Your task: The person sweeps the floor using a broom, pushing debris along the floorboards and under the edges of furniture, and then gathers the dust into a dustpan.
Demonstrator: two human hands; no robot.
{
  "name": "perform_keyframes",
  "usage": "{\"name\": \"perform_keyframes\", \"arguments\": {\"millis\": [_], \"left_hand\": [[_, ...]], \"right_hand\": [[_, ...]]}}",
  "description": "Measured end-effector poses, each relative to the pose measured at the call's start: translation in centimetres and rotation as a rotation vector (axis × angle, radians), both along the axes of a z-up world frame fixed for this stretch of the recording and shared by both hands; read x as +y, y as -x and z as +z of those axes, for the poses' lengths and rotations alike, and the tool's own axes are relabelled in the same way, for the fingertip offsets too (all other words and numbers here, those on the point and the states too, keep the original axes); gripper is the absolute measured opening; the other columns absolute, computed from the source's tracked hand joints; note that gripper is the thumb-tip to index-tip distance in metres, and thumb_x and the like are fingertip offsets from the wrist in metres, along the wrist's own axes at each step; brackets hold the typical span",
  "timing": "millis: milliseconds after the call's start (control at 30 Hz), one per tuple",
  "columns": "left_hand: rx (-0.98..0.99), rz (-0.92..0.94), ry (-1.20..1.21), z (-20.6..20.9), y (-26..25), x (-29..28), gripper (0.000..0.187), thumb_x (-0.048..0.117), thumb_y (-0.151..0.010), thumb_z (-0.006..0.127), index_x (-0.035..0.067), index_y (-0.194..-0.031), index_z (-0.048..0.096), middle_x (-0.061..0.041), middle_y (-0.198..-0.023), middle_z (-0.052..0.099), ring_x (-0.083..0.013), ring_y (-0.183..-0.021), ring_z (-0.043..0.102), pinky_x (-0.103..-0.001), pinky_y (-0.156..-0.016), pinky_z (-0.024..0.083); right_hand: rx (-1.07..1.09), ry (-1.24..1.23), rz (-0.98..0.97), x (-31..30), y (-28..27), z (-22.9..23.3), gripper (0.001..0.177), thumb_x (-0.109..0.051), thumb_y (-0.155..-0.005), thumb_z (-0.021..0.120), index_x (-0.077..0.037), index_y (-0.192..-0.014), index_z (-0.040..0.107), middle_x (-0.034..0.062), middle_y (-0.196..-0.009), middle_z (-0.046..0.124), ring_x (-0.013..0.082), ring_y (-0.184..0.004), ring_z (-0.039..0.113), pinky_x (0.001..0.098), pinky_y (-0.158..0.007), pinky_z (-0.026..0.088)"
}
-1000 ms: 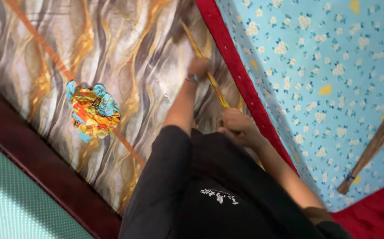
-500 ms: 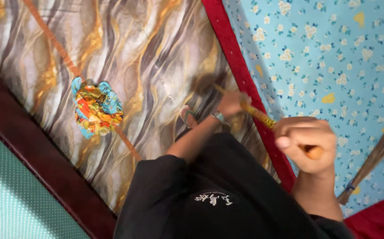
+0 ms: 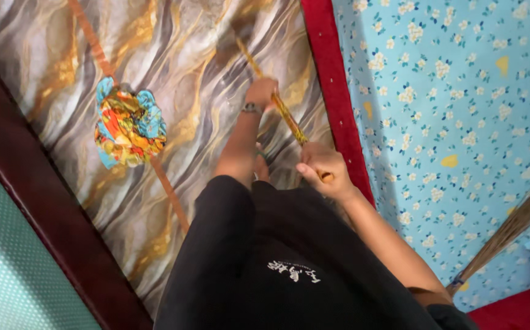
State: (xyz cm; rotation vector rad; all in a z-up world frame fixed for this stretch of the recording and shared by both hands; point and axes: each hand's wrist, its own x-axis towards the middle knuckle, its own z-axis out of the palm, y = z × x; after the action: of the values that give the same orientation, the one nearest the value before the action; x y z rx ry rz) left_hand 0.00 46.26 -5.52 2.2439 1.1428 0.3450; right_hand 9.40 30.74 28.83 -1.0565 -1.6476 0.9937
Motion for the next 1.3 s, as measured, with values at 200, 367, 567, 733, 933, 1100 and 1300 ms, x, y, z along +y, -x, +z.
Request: {"name": "perform_keyframes", "arguments": {"millis": [200, 367, 567, 733, 933, 1100, 1300], "left_hand": [[-0.775, 0.509, 0.046, 11.6, 0.4, -2.1, 0.015, 0.016, -0.078, 0.059, 0.006, -0.084, 0.049, -0.012, -0.077, 0.053, -0.0257, -0.071, 0.054, -0.033, -0.065, 0.043], [-0.913, 0.513, 0.084, 20.3, 4.9, -10.0, 0.007, 0.003, -0.075, 0.050, 0.007, -0.080, 0.048, -0.008, -0.080, 0.054, -0.0237, -0.078, 0.055, -0.032, -0.074, 0.044], [-0.575, 0.963, 0.090, 19.7, 12.5, -22.3, 0.013, 0.013, -0.067, 0.060, 0.006, -0.078, 0.058, -0.014, -0.076, 0.058, -0.0331, -0.076, 0.055, -0.038, -0.067, 0.044], [-0.208, 1.502, 0.008, 14.0, 17.2, -32.7, 0.013, 0.021, -0.073, 0.062, 0.009, -0.069, 0.063, -0.010, -0.067, 0.059, -0.0297, -0.064, 0.056, -0.038, -0.061, 0.043], [0.049, 1.484, -0.009, 6.3, 17.6, -32.8, 0.008, 0.018, -0.060, 0.066, 0.012, -0.064, 0.063, -0.009, -0.067, 0.059, -0.0295, -0.068, 0.056, -0.039, -0.060, 0.042], [-0.270, 1.207, 0.108, 2.8, 12.0, -17.5, 0.014, 0.019, -0.060, 0.058, 0.014, -0.072, 0.064, -0.010, -0.073, 0.060, -0.0299, -0.073, 0.056, -0.040, -0.064, 0.042], [-0.383, 1.265, 0.039, 4.4, 7.2, -0.3, 0.026, 0.039, -0.071, 0.056, 0.014, -0.075, 0.062, -0.007, -0.086, 0.060, -0.0277, -0.091, 0.052, -0.060, -0.079, 0.026]], "right_hand": [[-0.049, -0.123, -0.004, 1.8, 1.7, 5.5, 0.020, 0.000, -0.078, 0.057, 0.001, -0.062, 0.044, 0.0118, -0.065, 0.049, 0.0240, -0.063, 0.052, 0.0370, -0.065, 0.044], [0.257, -0.272, 0.480, 3.9, 2.8, 11.1, 0.027, -0.012, -0.070, 0.065, -0.007, -0.055, 0.043, 0.0040, -0.054, 0.047, 0.0176, -0.044, 0.047, 0.0308, -0.044, 0.038], [0.575, 0.297, 0.908, 4.4, 8.7, 8.1, 0.033, -0.029, -0.074, 0.060, -0.008, -0.058, 0.040, 0.0021, -0.057, 0.044, 0.0178, -0.047, 0.045, 0.0305, -0.048, 0.035], [0.316, 0.476, 1.448, 3.4, 15.6, 1.1, 0.010, -0.003, -0.076, 0.057, 0.001, -0.071, 0.050, 0.0116, -0.071, 0.055, 0.0259, -0.070, 0.054, 0.0341, -0.066, 0.043], [0.095, 0.355, 1.515, 3.3, 17.0, 0.4, 0.018, 0.004, -0.073, 0.057, 0.001, -0.063, 0.043, 0.0113, -0.060, 0.044, 0.0250, -0.056, 0.044, 0.0325, -0.052, 0.036], [-0.091, 0.206, 1.301, 8.9, 13.2, 6.3, 0.031, 0.005, -0.074, 0.055, -0.002, -0.052, 0.033, 0.0078, -0.049, 0.035, 0.0224, -0.044, 0.036, 0.0321, -0.047, 0.029], [-0.346, -0.022, 1.204, 13.5, 12.3, 7.3, 0.037, 0.000, -0.073, 0.059, -0.003, -0.050, 0.030, 0.0081, -0.047, 0.032, 0.0238, -0.042, 0.035, 0.0331, -0.045, 0.028]]}}
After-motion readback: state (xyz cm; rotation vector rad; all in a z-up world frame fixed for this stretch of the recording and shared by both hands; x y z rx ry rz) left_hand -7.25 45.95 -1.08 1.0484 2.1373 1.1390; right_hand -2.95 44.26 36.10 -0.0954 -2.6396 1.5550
